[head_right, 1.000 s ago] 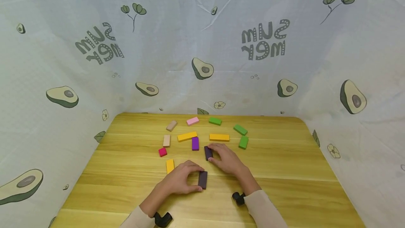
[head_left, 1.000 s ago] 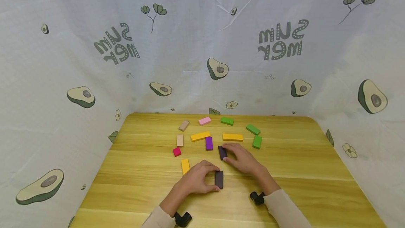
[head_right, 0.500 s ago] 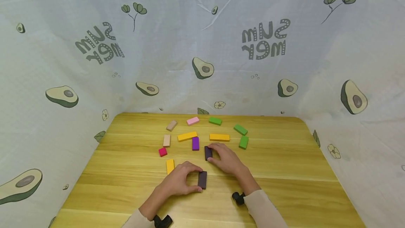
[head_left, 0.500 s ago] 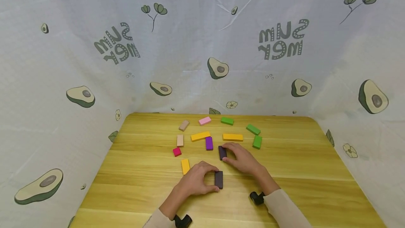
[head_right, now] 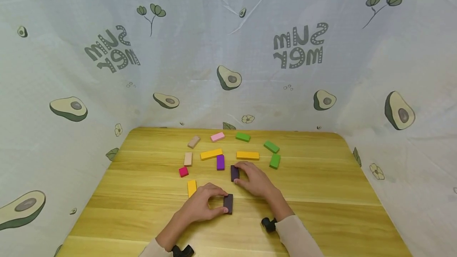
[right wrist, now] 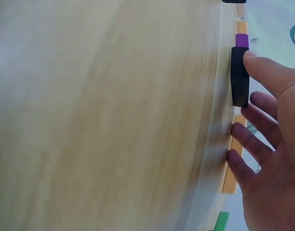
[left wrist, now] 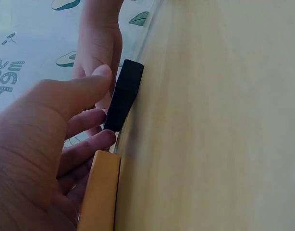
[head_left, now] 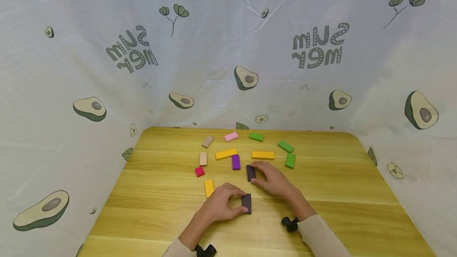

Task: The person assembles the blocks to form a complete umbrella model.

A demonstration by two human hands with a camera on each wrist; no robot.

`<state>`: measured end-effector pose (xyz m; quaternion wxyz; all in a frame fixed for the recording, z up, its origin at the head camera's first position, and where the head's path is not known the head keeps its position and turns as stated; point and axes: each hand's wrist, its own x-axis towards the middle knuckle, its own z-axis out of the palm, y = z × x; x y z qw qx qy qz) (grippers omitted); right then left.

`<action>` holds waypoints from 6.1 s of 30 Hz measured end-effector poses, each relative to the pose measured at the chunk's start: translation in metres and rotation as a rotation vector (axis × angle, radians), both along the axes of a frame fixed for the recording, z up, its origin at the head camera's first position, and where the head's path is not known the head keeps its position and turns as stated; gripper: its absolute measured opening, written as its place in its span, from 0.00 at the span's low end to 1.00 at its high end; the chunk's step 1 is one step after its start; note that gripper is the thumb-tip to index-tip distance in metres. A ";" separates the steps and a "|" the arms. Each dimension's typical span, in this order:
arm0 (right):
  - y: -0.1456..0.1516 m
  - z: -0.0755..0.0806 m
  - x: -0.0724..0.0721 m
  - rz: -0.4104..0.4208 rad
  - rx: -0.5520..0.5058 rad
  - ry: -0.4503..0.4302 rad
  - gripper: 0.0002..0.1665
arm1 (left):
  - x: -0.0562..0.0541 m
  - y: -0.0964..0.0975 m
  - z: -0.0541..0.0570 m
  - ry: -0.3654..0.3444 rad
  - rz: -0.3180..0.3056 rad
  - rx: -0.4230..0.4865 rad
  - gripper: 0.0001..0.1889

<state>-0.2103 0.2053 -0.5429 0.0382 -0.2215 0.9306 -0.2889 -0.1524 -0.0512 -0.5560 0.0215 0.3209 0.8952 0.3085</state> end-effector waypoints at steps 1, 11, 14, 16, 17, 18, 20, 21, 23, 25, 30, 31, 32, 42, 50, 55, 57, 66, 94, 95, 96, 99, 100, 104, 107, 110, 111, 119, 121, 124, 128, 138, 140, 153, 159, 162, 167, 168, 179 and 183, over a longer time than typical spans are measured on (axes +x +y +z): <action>0.000 0.000 0.000 0.001 -0.003 -0.003 0.34 | 0.000 0.000 0.000 -0.001 0.001 0.000 0.22; -0.001 -0.001 0.000 0.019 -0.010 -0.023 0.34 | 0.002 -0.003 0.000 0.014 -0.013 0.012 0.21; 0.000 -0.001 -0.001 0.020 -0.016 -0.028 0.34 | 0.001 -0.003 0.000 0.020 -0.022 0.014 0.21; 0.000 0.000 -0.001 0.021 -0.018 -0.033 0.34 | 0.001 -0.002 0.000 0.021 -0.025 0.014 0.21; 0.000 0.000 -0.002 0.021 -0.020 -0.036 0.34 | 0.000 -0.002 0.000 0.021 -0.025 0.015 0.21; 0.000 0.000 -0.002 0.022 -0.021 -0.037 0.34 | 0.000 -0.002 0.001 0.018 -0.024 0.015 0.21; 0.001 0.000 -0.003 0.021 -0.023 -0.039 0.33 | 0.000 -0.001 0.001 0.013 -0.021 0.017 0.21; 0.001 0.000 -0.004 0.021 -0.026 -0.040 0.33 | 0.000 -0.001 0.001 0.011 -0.019 0.017 0.21; 0.001 0.000 -0.004 0.022 -0.032 -0.035 0.33 | 0.000 -0.001 0.002 0.004 -0.016 0.018 0.21; 0.001 0.002 -0.004 0.019 -0.046 -0.035 0.33 | 0.000 -0.001 0.002 0.000 -0.015 0.017 0.21; 0.000 0.005 -0.003 0.013 -0.090 -0.042 0.31 | -0.001 0.000 0.003 0.000 -0.011 0.011 0.22; 0.000 0.005 -0.003 0.012 -0.098 -0.043 0.31 | -0.001 0.000 0.003 0.001 -0.009 0.011 0.22; 0.000 0.005 -0.003 0.015 -0.103 -0.038 0.30 | -0.001 0.000 0.003 0.000 -0.007 0.013 0.22; 0.002 0.005 0.007 0.029 -0.157 -0.021 0.28 | -0.001 -0.001 0.000 -0.021 0.005 0.021 0.22; -0.002 0.006 0.015 0.036 -0.161 -0.022 0.28 | 0.001 0.000 0.001 -0.009 0.017 0.023 0.23; -0.004 0.005 0.020 0.050 -0.174 -0.056 0.28 | 0.001 0.000 0.000 0.002 0.018 0.013 0.23; -0.005 0.004 0.021 0.062 -0.181 -0.065 0.28 | 0.001 0.000 -0.001 0.004 0.017 0.013 0.24; -0.007 0.002 0.022 0.072 -0.159 -0.069 0.25 | 0.002 0.000 0.000 0.017 0.024 0.018 0.25; -0.008 0.005 0.029 0.080 -0.135 -0.091 0.25 | 0.002 0.002 0.004 -0.009 0.042 0.004 0.25; -0.008 0.005 0.029 0.081 -0.133 -0.088 0.25 | 0.003 0.002 0.004 -0.011 0.044 0.002 0.25; -0.008 0.004 0.030 0.081 -0.133 -0.087 0.25 | 0.003 0.002 0.004 -0.013 0.045 0.001 0.25; -0.009 0.003 0.030 0.084 -0.129 -0.077 0.25 | 0.004 0.002 0.004 -0.019 0.052 0.001 0.24; -0.009 0.002 0.030 0.085 -0.128 -0.076 0.25 | 0.004 0.002 0.004 -0.022 0.054 0.002 0.24; -0.011 0.001 0.031 0.091 -0.122 -0.070 0.25 | 0.005 0.002 0.004 -0.030 0.067 0.011 0.24; -0.012 0.002 0.032 0.089 -0.129 -0.072 0.25 | 0.006 0.003 0.003 -0.034 0.075 0.016 0.25; -0.012 0.002 0.034 0.087 -0.137 -0.064 0.25 | 0.006 0.003 0.002 -0.036 0.077 0.018 0.24; -0.012 0.001 0.034 0.088 -0.138 -0.059 0.25 | 0.006 0.003 0.002 -0.038 0.077 0.017 0.24; -0.012 -0.001 0.038 0.096 -0.137 -0.048 0.26 | 0.008 0.003 0.004 -0.056 0.081 0.016 0.24; -0.012 -0.001 0.039 0.096 -0.138 -0.054 0.27 | 0.008 0.003 0.003 -0.049 0.080 0.018 0.24; -0.012 -0.001 0.040 0.095 -0.142 -0.056 0.27 | 0.008 0.003 0.002 -0.034 0.078 0.017 0.24; -0.012 -0.001 0.042 0.096 -0.148 -0.053 0.27 | 0.008 0.003 0.002 -0.031 0.077 0.013 0.24; -0.010 -0.003 0.046 0.123 -0.142 -0.119 0.37 | 0.008 0.003 0.002 -0.053 0.083 0.011 0.24; -0.010 -0.002 0.047 0.128 -0.136 -0.116 0.38 | 0.008 0.003 0.002 -0.052 0.081 0.012 0.24; -0.009 0.003 0.054 0.125 -0.103 -0.099 0.41 | 0.007 0.004 0.002 -0.033 0.074 0.017 0.23; -0.010 0.003 0.056 0.109 -0.082 -0.138 0.41 | 0.006 0.004 0.001 -0.035 0.071 0.021 0.24; -0.010 0.003 0.056 0.108 -0.076 -0.149 0.41 | 0.006 0.003 0.001 -0.035 0.069 0.024 0.24; -0.010 0.002 0.056 0.114 -0.074 -0.138 0.41 | 0.005 0.002 0.001 -0.036 0.062 0.032 0.23; -0.010 0.002 0.056 0.115 -0.077 -0.136 0.41 | 0.005 0.002 0.001 -0.037 0.059 0.034 0.23; -0.009 -0.002 0.057 0.101 -0.086 -0.141 0.41 | 0.002 0.000 -0.003 -0.063 0.027 0.102 0.20; -0.009 -0.003 0.059 0.101 -0.103 -0.143 0.41 | -0.001 -0.003 -0.001 -0.129 0.029 0.125 0.21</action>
